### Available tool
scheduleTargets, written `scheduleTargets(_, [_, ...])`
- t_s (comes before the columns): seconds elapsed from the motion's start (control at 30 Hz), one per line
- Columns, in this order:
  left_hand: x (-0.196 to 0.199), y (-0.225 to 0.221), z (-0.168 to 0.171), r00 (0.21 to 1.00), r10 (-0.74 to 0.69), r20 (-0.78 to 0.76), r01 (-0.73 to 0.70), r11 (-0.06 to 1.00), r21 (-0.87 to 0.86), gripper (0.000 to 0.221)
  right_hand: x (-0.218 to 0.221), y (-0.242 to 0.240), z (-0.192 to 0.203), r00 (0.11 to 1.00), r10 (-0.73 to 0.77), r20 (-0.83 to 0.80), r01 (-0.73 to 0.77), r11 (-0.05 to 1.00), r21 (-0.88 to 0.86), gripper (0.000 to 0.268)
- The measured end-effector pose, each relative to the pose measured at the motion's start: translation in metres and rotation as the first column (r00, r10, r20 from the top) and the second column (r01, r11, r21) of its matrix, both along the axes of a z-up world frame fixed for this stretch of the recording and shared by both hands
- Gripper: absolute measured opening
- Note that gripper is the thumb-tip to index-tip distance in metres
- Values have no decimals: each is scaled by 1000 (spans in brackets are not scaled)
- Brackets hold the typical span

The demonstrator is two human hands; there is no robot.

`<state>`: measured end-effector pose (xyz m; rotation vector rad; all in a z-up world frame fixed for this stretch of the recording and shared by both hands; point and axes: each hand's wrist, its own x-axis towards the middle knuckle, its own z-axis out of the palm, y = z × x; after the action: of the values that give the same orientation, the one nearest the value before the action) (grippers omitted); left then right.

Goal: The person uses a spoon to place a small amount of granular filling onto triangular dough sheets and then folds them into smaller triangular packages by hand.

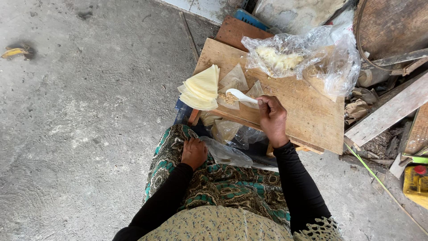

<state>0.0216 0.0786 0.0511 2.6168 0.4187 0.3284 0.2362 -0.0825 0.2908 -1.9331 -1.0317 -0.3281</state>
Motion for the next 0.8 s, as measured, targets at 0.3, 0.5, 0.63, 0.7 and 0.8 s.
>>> scheduleTargets(0.3, [1, -2, -5, 1000, 8, 29, -9, 1000, 25, 20, 41, -7, 0, 977, -105, -183, 124, 988, 96, 8])
scheduleTargets(0.5, [1, -1, 33, 994, 14, 112, 5, 986, -169, 13, 51, 1, 3, 980, -99, -173, 125, 981, 150, 8])
scheduleTargets(0.63, [14, -10, 116, 931, -124, 343, 262, 883, -391, 11, 54, 4, -1, 979, -114, -172, 139, 981, 136, 7])
scheduleTargets(0.7, [26, -12, 166, 845, -174, 506, 341, 904, -259, 18, 54, 2, -3, 980, -98, -174, 126, 979, 160, 8])
scheduleTargets(0.8, [73, 19, 228, 780, -176, 601, 285, 954, -90, 13, 53, -4, 0, 978, -102, -181, 139, 969, 203, 9])
